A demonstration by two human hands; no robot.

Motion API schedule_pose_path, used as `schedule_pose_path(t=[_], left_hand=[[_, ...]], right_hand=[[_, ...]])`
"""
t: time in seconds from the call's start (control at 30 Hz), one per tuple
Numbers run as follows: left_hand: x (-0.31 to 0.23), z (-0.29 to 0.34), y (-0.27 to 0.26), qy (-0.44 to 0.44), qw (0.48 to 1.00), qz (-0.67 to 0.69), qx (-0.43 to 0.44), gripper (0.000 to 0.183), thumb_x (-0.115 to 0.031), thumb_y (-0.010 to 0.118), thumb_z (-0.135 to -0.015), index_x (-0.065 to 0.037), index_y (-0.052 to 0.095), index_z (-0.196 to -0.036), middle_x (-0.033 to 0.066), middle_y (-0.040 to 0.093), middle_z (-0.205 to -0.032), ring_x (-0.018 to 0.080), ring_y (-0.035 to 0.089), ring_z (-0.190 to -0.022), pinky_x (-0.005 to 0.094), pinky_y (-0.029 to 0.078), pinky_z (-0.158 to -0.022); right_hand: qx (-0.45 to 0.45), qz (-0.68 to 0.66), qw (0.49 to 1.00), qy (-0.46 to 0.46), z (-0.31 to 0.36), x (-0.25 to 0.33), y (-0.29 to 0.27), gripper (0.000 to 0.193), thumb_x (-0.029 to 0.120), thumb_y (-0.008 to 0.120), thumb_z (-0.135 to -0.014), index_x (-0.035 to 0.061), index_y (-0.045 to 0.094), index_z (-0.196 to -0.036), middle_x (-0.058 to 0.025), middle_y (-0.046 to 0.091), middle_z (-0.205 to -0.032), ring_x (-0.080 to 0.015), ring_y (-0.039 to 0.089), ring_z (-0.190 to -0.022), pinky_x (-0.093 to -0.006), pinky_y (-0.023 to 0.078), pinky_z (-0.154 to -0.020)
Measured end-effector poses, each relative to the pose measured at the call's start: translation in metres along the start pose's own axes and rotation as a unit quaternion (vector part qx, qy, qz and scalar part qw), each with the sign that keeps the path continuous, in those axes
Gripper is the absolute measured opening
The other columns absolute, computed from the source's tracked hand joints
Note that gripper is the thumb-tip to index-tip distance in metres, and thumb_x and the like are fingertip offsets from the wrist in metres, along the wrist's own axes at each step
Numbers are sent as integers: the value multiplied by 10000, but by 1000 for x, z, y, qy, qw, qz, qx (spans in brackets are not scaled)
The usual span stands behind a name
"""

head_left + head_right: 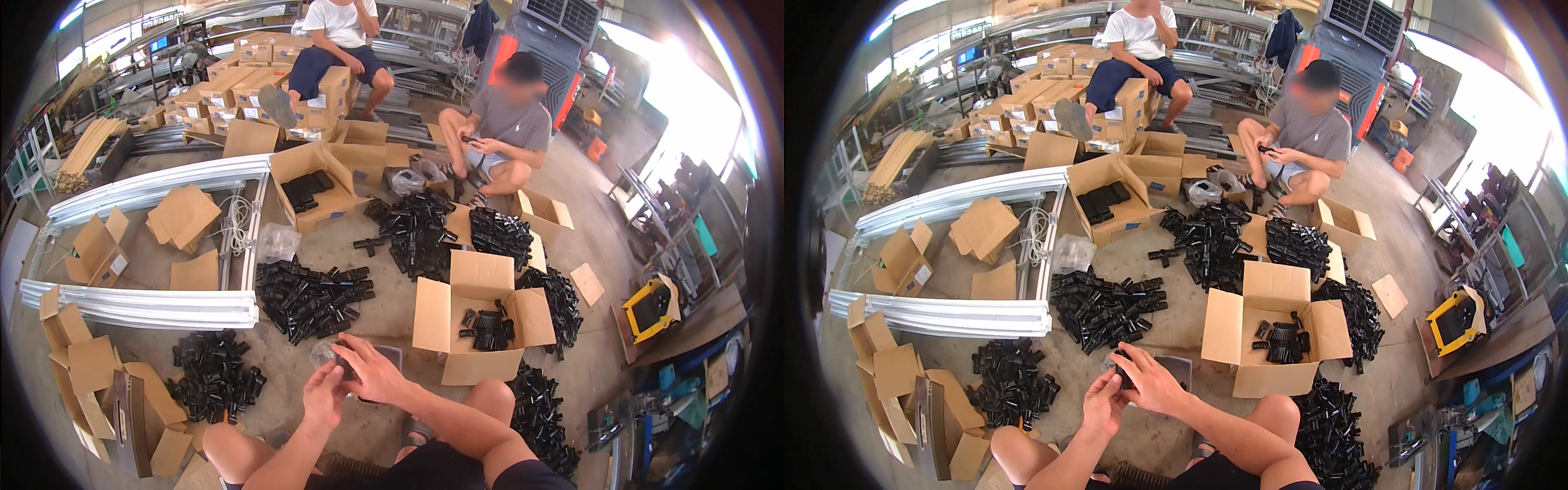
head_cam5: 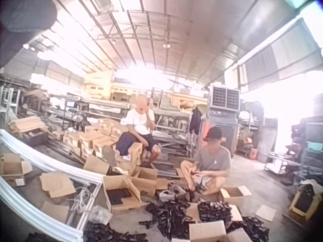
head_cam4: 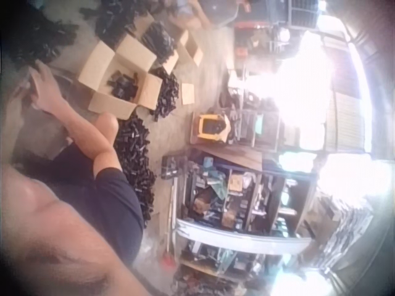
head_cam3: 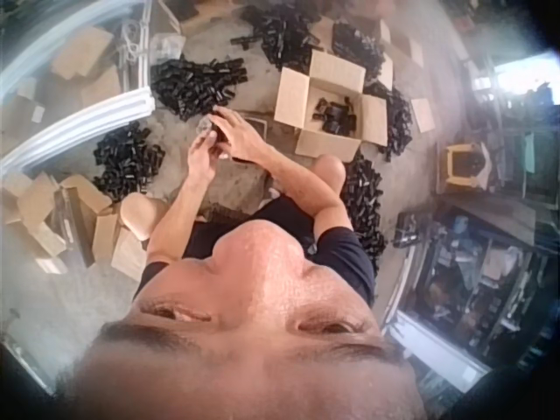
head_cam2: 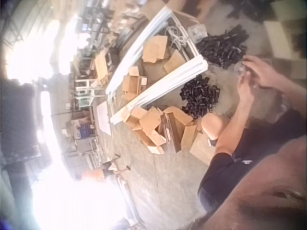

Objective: The person assembles black metal components by picking up small pins from a container and inserting them into holes on the black brackets.

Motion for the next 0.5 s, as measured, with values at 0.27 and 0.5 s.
schedule_pose_path(t=[0.27,0.5], left_hand=[[-7,9,15,-17,999,4,38,293,-62,692,-985,-38,649,-1273,105,728,-1156,238,721,-1028,410,607,-888],[-4,7,12,-15,998,7,59,274,-48,679,-989,-47,663,-1263,113,731,-1163,249,725,-1035,418,607,-904]], right_hand=[[-16,-19,999,33,1,-5,-6,824,115,849,-727,59,472,-1459,-243,471,-1491,-450,512,-1338,-480,478,-1095],[-32,10,999,2,5,-1,-6,800,126,849,-732,56,487,-1442,-233,467,-1498,-444,510,-1343,-478,478,-1097]])
Point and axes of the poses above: each hand's wrist, its own z-axis away from the middle knuckle, its own y-axis out of the palm, x = y × z, the point moved 9 cm from there along -z, towards the middle knuckle
